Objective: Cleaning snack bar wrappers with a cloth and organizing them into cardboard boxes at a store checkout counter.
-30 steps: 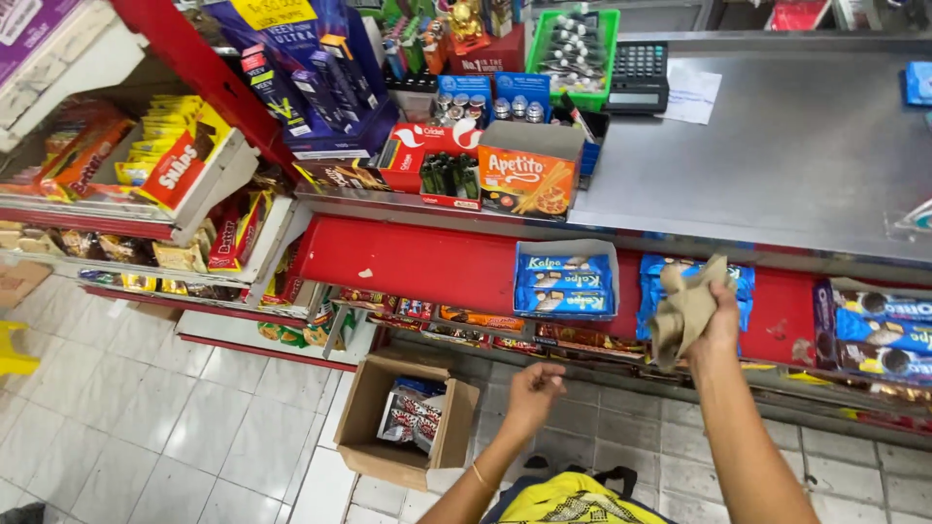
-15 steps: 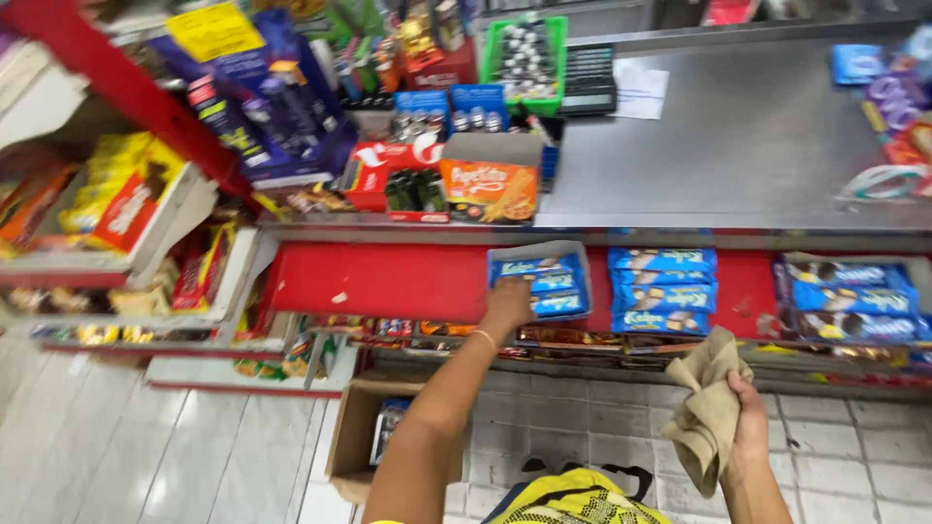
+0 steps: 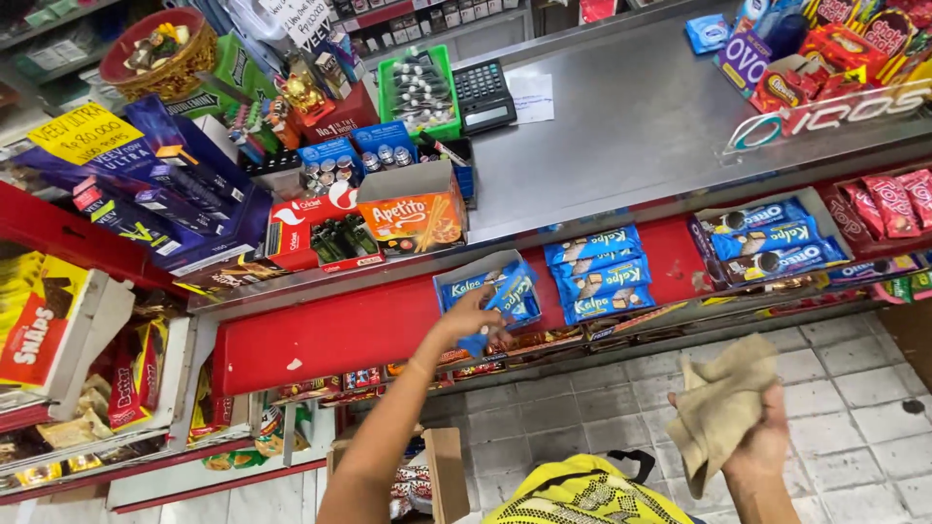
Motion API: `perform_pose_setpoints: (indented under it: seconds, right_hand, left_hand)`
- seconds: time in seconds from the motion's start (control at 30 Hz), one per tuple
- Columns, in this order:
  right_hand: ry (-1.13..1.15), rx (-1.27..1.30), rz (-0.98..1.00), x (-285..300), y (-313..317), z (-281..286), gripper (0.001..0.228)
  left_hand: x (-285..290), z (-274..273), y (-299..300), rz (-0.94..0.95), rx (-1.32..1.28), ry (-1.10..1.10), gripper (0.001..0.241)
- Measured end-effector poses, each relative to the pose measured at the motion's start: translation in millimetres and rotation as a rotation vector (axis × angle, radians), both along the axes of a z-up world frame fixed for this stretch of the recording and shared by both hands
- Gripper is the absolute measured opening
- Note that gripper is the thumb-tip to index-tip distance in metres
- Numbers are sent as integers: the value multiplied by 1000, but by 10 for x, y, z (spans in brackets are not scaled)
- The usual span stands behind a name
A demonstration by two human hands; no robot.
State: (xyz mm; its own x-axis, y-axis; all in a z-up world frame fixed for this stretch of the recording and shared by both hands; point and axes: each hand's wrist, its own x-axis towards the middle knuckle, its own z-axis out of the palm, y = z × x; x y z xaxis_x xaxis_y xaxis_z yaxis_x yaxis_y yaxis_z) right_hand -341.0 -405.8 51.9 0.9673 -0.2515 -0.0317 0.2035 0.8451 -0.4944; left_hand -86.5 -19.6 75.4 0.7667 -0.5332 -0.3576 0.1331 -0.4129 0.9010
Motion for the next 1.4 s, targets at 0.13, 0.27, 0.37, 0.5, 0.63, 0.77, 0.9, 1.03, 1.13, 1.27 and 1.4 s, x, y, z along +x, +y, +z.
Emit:
perform_pose_setpoints:
  seconds: [0.13, 0.27, 0.37, 0.5, 0.63, 0.77, 0.9, 1.03, 1.13, 1.27, 1.4]
  right_hand:
    - [407, -376, -32, 394, 318, -67, 72]
    - [173, -719, -93, 693, 977, -140, 63]
    - [-166, -1609, -29, 721, 1415, -37, 67]
    - [-550, -2002, 94, 798, 1887, 571, 51]
    - [-543, -2118, 20, 1085, 1849, 313, 54]
    - [-419, -2071, -26, 1187, 1779, 315, 48]
    - [-7, -1924, 199, 1205, 1619, 225, 39]
    - [217, -1605, 134, 1139, 1344, -172, 37]
    - [524, -1323, 18, 946, 943, -435, 36]
    - [852, -1003, -71, 549, 324, -816, 37]
    - [820, -803, -144, 354, -45, -659, 33]
  left_hand:
    - [-552, -17, -53, 264, -887, 446, 46]
    - [-877, -380, -291, 361, -1121, 656, 66]
    - [-1039, -579, -361, 602, -1194, 783, 65]
    - [-1353, -510, -140, 707, -921, 647, 62]
    - [-1604, -366, 32, 798, -535, 489, 63]
    - [-1693, -264, 48, 637, -656, 422, 36]
    - [-1728, -216, 13, 474, -559, 403, 41]
    - [-1657, -483, 40, 324, -493, 406, 47]
    - [-1539, -367, -32, 152, -371, 303, 53]
    - [-1257, -442, -493, 165, -275, -23, 56]
    - [-786, 19, -1138, -60, 132, -566, 47]
